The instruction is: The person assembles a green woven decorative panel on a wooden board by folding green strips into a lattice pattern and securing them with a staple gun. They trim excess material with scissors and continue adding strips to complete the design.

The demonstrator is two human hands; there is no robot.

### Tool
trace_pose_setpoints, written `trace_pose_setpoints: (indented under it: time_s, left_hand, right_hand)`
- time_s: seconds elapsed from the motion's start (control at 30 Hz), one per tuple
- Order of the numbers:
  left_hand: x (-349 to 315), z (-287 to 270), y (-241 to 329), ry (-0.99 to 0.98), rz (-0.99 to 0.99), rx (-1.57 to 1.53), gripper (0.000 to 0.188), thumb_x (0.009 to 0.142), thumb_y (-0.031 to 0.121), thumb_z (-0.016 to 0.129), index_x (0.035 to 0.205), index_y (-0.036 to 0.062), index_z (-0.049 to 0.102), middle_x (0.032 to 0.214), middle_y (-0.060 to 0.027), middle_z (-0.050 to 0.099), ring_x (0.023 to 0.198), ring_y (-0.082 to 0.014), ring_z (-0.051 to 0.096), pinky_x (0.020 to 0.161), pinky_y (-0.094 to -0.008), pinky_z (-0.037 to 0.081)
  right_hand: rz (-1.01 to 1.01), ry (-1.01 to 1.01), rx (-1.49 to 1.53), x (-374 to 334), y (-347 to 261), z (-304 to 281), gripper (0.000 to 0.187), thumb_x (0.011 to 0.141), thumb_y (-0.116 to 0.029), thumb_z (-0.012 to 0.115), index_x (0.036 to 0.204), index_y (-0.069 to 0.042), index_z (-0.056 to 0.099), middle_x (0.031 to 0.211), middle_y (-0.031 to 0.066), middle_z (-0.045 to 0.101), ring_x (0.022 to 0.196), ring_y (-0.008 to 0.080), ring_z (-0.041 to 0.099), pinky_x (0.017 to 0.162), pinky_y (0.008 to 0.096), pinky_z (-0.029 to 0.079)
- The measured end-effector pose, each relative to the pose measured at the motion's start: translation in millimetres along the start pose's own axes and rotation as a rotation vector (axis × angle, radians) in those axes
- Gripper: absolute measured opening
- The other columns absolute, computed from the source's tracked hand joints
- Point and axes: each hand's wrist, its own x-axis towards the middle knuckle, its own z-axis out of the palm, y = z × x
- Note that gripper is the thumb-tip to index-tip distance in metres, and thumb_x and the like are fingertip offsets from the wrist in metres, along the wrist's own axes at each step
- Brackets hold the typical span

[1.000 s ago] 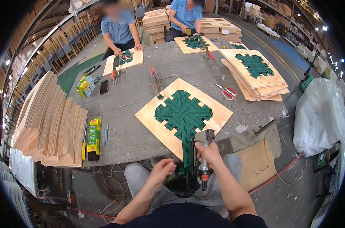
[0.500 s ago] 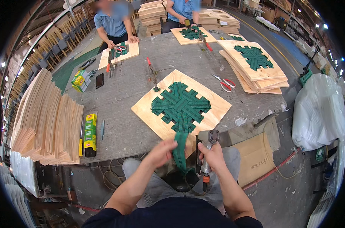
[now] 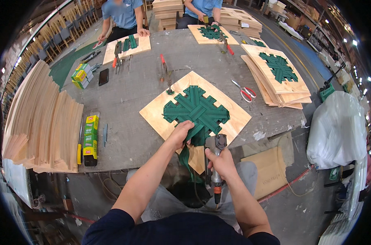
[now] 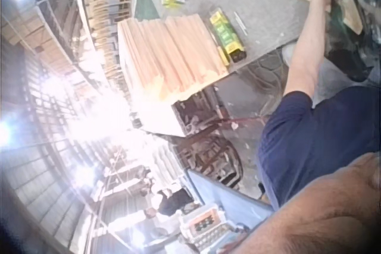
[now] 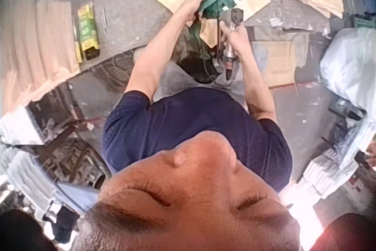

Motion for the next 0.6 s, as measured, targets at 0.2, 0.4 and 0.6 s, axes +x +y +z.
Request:
trace_pose_setpoints:
  time_s: [0.2,0.4,0.6]
  left_hand:
    - [1.8,-5.5,-4.0,-0.027,0.011,-0.017,0.018,0.102,0.024,0.057,0.089,0.0119,0.056,0.071,0.0020,0.055,0.050,-0.0101,0.050,0.037,-0.0282,0.038]
    - [2.0,-10.1,-6.7,-0.036,0.004,-0.030,0.016,0.103,0.022,0.056,0.092,0.0105,0.057,0.072,0.0001,0.058,0.048,-0.0109,0.052,0.038,-0.0269,0.040]
    - [2.9,-10.0,-7.8,-0.022,0.006,-0.040,0.017,0.102,0.022,0.057,0.090,0.0113,0.058,0.072,0.0006,0.058,0.050,-0.0109,0.052,0.038,-0.0276,0.040]
  right_hand:
    - [0.032,0.007,-0.043,2.9,-4.6,10.5,0.027,0.098,-0.020,0.072,0.114,-0.004,0.057,0.082,0.0017,0.064,0.052,0.0098,0.055,0.044,0.0275,0.044]
    - [0.047,0.008,-0.087,4.0,-5.7,16.6,0.026,0.097,-0.016,0.072,0.113,-0.004,0.056,0.081,0.0020,0.062,0.052,0.0094,0.054,0.044,0.0270,0.043]
    - [0.040,-0.012,-0.148,6.7,-12.0,18.2,0.026,0.096,-0.012,0.070,0.115,-0.004,0.055,0.083,0.0024,0.061,0.052,0.0094,0.052,0.047,0.0268,0.044]
